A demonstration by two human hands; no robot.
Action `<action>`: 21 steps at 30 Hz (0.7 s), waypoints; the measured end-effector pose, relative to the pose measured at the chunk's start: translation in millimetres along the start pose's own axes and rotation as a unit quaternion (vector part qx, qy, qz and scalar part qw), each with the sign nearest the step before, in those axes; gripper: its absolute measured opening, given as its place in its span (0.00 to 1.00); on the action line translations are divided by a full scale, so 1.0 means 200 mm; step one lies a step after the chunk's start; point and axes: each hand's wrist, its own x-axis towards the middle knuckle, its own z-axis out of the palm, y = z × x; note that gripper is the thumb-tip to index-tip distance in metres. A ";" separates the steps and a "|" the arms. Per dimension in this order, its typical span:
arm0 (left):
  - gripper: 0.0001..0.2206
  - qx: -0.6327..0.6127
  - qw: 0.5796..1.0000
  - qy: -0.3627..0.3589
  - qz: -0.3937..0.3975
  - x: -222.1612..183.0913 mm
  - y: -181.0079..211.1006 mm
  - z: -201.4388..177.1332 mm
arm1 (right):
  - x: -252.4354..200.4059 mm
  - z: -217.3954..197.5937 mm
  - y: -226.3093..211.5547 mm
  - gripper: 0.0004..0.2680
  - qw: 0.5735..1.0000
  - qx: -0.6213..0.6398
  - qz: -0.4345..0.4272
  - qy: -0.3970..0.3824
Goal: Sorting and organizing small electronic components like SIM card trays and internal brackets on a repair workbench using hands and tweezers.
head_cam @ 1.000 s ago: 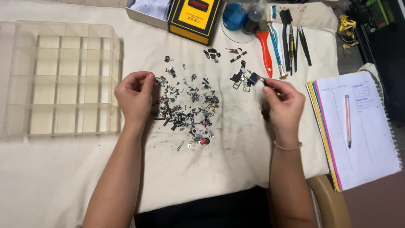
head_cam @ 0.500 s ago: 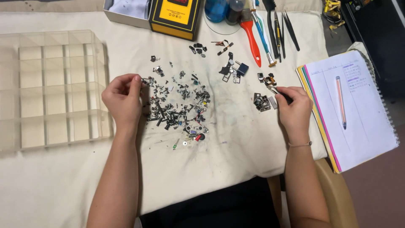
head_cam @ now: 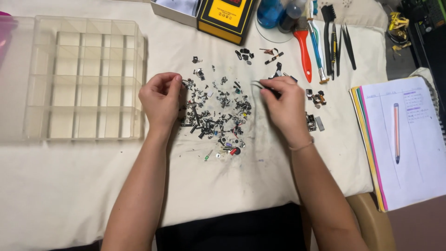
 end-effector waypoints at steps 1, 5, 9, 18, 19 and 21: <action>0.02 0.000 1.000 0.005 0.002 0.01 0.00 0.00 | 0.02 0.05 0.01 0.10 1.000 0.001 -0.005 -0.001; 0.02 0.004 1.000 0.002 -0.007 0.01 0.00 0.00 | 0.04 0.18 0.05 0.09 0.996 -0.076 0.040 -0.039; 0.02 0.009 1.000 0.000 -0.020 0.01 -0.01 0.01 | 0.02 0.22 0.08 0.09 0.995 -0.079 0.053 -0.040; 0.02 0.011 1.000 -0.001 -0.002 0.01 -0.02 0.00 | 0.02 0.22 0.06 0.07 0.999 -0.048 0.021 -0.010; 0.02 0.011 1.000 -0.002 -0.003 0.01 -0.01 0.00 | 0.02 0.21 0.05 0.07 0.999 -0.048 0.021 -0.010; 0.02 0.016 1.000 -0.001 0.000 0.01 -0.01 0.01 | 0.02 0.20 0.05 0.07 0.999 -0.017 0.034 -0.002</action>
